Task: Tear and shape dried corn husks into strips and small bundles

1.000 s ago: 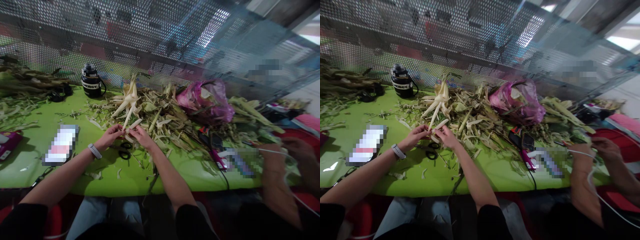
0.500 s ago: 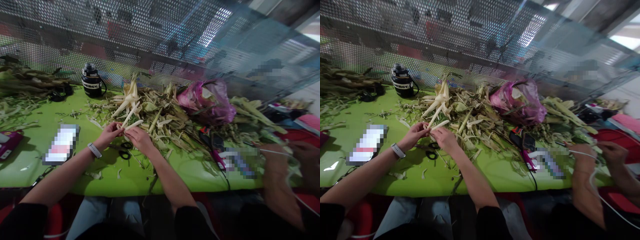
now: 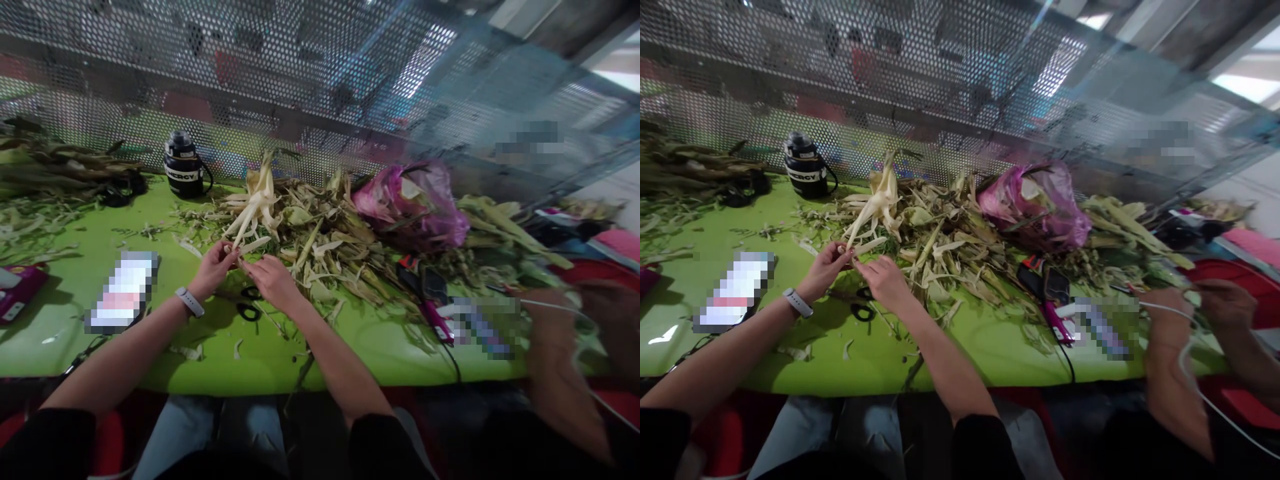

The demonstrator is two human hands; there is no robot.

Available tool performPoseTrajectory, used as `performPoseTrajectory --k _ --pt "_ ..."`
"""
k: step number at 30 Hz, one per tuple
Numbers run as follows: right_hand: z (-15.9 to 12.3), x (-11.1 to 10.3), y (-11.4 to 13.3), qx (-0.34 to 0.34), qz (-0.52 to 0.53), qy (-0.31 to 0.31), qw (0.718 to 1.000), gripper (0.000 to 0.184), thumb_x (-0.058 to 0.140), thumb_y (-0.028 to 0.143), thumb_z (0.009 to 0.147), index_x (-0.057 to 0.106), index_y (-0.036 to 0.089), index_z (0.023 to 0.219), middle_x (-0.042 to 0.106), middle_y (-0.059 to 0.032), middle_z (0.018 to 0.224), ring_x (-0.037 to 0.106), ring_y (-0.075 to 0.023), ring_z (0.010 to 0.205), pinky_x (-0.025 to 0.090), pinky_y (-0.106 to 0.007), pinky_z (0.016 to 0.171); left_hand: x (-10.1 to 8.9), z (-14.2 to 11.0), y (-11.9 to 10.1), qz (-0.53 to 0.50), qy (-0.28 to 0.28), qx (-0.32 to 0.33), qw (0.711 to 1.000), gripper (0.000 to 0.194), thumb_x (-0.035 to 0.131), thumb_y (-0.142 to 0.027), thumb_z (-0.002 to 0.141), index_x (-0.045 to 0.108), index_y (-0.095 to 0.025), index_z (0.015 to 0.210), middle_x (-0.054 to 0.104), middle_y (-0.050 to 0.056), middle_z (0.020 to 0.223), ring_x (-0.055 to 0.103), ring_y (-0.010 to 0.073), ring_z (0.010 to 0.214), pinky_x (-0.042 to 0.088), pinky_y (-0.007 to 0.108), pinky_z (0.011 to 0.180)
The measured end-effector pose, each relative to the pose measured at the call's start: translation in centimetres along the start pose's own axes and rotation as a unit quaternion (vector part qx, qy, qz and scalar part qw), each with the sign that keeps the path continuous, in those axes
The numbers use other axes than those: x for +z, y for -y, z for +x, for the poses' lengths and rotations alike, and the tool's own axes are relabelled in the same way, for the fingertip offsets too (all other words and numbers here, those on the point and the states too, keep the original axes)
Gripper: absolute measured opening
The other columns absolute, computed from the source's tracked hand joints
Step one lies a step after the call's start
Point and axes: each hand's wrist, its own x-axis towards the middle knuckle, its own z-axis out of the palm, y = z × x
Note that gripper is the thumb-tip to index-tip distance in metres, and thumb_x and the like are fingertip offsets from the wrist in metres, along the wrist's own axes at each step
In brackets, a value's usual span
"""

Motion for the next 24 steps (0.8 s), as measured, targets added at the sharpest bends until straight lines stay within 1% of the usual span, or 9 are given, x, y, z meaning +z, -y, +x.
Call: performPoseTrajectory --k 4,7,9,12,15,18,20,22,24 --pt "-0.1 -0.8 0.1 0.049 -0.016 -0.016 0.999 0.03 0.046 0.02 0.096 0.067 0.015 0.116 0.069 -0.011 0.091 0.06 -0.0211 0.088 0.047 -0.037 0.087 -0.2 0.1 -0.2 0.046 -0.033 0.045 0.997 0.025 0.068 -0.036 0.078 0.053 -0.017 0.087 0.054 -0.004 0.07 0.051 0.0092 0.063 0.045 0.022 0.062" --pt "-0.3 -1.3 0.1 0.08 0.008 -0.017 0.997 0.027 0.049 0.029 0.096 0.069 0.017 0.11 0.068 -0.0102 0.09 0.061 -0.0191 0.086 0.048 -0.031 0.078 -0.2 -0.1 -0.7 0.035 -0.025 0.017 0.999 0.025 0.066 -0.037 0.079 0.052 -0.018 0.086 0.054 -0.004 0.072 0.053 0.0098 0.064 0.048 0.024 0.064" --pt "-0.5 -1.4 0.2 0.077 0.041 -0.002 0.996 0.027 0.05 0.029 0.096 0.069 0.019 0.112 0.069 -0.0088 0.094 0.063 -0.0168 0.085 0.049 -0.027 0.073 -0.2 -0.2 -0.9 0.026 -0.023 -0.004 0.999 0.026 0.066 -0.039 0.08 0.052 -0.018 0.088 0.054 -0.004 0.072 0.053 0.0098 0.063 0.047 0.024 0.063" --pt "-0.6 -1.6 0.3 0.064 0.084 0.032 0.994 0.028 0.051 0.027 0.095 0.067 0.02 0.116 0.069 -0.0067 0.095 0.064 -0.0148 0.08 0.049 -0.025 0.069 -0.3 -0.3 -1.2 0.045 -0.031 0.003 0.998 0.026 0.066 -0.039 0.079 0.055 -0.017 0.087 0.052 -0.004 0.07 0.047 0.0081 0.059 0.04 0.02 0.055" --pt "-0.5 -2.0 0.3 0.047 0.092 0.012 0.995 0.027 0.05 0.025 0.094 0.068 0.019 0.114 0.069 -0.0072 0.093 0.064 -0.0158 0.081 0.051 -0.026 0.071 -0.4 -0.2 -1.2 0.061 -0.026 0.021 0.998 0.025 0.068 -0.037 0.076 0.057 -0.016 0.086 0.053 -0.003 0.071 0.043 0.0075 0.059 0.033 0.02 0.053" --pt "-0.2 -2.5 0.4 0.036 0.058 -0.06 0.996 0.024 0.05 0.027 0.095 0.069 0.017 0.105 0.069 -0.0086 0.09 0.063 -0.0176 0.084 0.051 -0.029 0.075 -0.6 -0.1 -1.1 0.069 -0.004 0.021 0.997 0.027 0.07 -0.036 0.073 0.059 -0.015 0.087 0.054 -0.003 0.072 0.044 0.0084 0.061 0.033 0.021 0.056" --pt "0.0 -2.9 0.4 0.034 0.028 -0.104 0.994 0.022 0.052 0.029 0.095 0.07 0.018 0.097 0.069 -0.0085 0.086 0.063 -0.0185 0.083 0.051 -0.031 0.076 -0.6 -0.2 -1.0 0.106 0.024 0.02 0.994 0.026 0.07 -0.035 0.073 0.06 -0.015 0.086 0.055 -0.003 0.071 0.045 0.0096 0.062 0.035 0.022 0.057" --pt "0.2 -3.1 0.4 0.033 0.006 -0.135 0.99 0.02 0.054 0.031 0.094 0.07 0.019 0.091 0.07 -0.0087 0.091 0.063 -0.0202 0.091 0.05 -0.035 0.084 -0.5 -0.3 -0.8 0.15 0.068 0.028 0.986 0.025 0.069 -0.036 0.073 0.061 -0.015 0.084 0.056 -0.002 0.069 0.046 0.0108 0.062 0.036 0.023 0.058" --pt "0.3 -3.0 0.2 0.035 0.001 -0.146 0.989 0.019 0.054 0.032 0.094 0.068 0.02 0.09 0.07 -0.0083 0.1 0.063 -0.0206 0.101 0.047 -0.038 0.096 -0.3 -0.5 -0.8 0.176 0.129 0.036 0.975 0.025 0.068 -0.037 0.074 0.063 -0.015 0.085 0.058 -0.001 0.07 0.048 0.0118 0.062 0.037 0.024 0.059"
